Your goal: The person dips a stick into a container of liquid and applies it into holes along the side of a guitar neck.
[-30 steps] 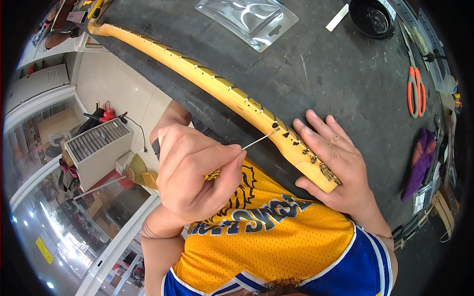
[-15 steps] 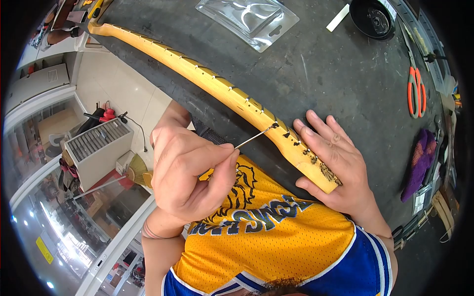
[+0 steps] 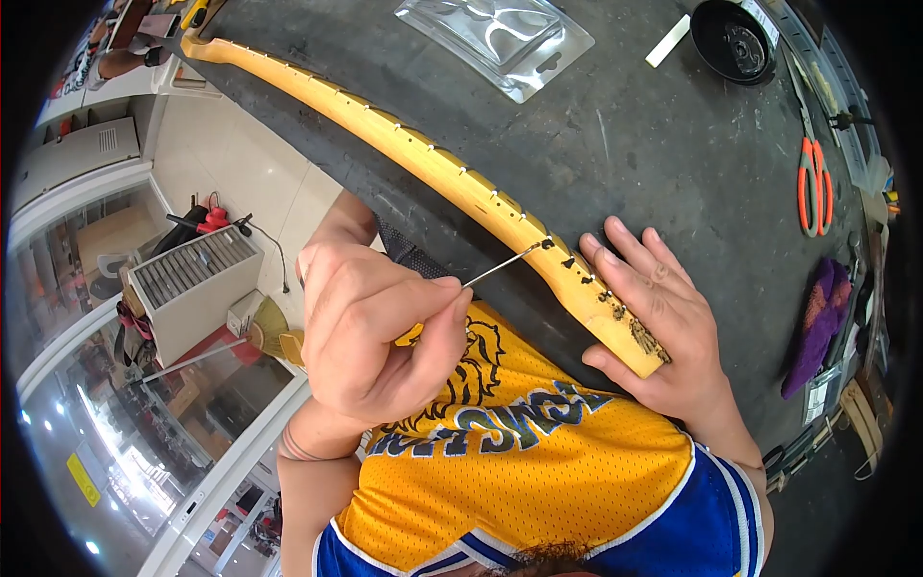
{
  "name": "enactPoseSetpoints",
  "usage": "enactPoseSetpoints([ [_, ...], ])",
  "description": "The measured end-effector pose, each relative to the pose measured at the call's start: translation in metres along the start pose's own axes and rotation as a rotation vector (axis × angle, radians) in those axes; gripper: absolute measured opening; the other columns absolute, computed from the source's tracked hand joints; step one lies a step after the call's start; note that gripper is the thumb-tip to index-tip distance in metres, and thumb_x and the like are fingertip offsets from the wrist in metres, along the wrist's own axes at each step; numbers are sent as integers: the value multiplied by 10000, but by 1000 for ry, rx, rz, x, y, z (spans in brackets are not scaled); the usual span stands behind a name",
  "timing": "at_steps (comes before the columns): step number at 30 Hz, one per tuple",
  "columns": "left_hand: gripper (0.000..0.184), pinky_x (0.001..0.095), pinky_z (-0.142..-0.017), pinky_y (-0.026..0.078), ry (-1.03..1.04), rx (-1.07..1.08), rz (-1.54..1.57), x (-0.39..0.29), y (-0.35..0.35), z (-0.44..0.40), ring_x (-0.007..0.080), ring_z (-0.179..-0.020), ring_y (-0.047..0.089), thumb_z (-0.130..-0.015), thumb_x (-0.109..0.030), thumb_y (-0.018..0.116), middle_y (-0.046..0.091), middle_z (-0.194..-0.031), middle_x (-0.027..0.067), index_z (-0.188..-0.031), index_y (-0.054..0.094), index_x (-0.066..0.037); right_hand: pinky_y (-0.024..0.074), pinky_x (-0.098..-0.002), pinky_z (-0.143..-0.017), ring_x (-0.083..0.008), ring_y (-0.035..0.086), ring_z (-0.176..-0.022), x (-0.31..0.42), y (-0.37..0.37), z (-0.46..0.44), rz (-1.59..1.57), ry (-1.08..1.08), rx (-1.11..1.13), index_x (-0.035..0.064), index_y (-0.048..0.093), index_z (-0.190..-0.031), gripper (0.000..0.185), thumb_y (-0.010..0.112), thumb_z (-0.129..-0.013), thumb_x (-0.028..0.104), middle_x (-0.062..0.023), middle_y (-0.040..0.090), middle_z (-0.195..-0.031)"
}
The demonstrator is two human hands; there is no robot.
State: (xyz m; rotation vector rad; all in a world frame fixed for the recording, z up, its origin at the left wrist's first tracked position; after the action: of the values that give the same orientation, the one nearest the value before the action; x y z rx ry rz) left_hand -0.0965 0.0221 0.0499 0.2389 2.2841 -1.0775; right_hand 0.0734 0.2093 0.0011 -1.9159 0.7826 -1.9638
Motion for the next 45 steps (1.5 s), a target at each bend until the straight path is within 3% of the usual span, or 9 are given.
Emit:
enactPoseSetpoints([
  [15,419,405,-786,374,57,110,62,-23,20,6,238,-782,618,-758,45,944,724,-918,24,-1130,781,-59,400,-608,-1340,-390,592,-1585,-1,0,1,0,-4,3,117,649,-1645,891,1001,-833,223,-133,706,-1622],
  [23,409,448,-797,417,16,117,-14,-26,16,6,250,-789,593,-792,76,898,654,-901,32,-1122,725,-94,401,-606,-1341,-393,584,-1592,-3,0,3,-5,-15,9,115,636,-1658,887,990,-852,219,-137,698,-1630],
  [25,414,449,-798,416,16,123,-26,-27,16,7,249,-790,592,-793,78,898,651,-901,28,-1125,724,-96,350,-616,-1359,-421,562,-1608,-4,2,4,24,-32,22,59,630,-1642,869,962,-895,351,-173,716,-1605],
  [45,452,449,-791,398,74,155,-78,-37,28,17,228,-791,592,-798,62,908,646,-906,-7,-1179,727,-100,342,-619,-1362,-418,555,-1614,-4,2,4,21,-25,30,55,631,-1645,889,974,-877,344,-174,716,-1604],
])
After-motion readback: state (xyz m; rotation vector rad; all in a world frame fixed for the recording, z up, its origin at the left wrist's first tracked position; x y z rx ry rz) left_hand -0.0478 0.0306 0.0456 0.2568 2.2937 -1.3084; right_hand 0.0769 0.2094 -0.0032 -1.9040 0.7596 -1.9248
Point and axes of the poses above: each hand's wrist, its own z-axis away from the middle knuckle, its own y-axis out of the palm, x = y × z, the point moved 7 cm from there along -z, towards the middle knuckle
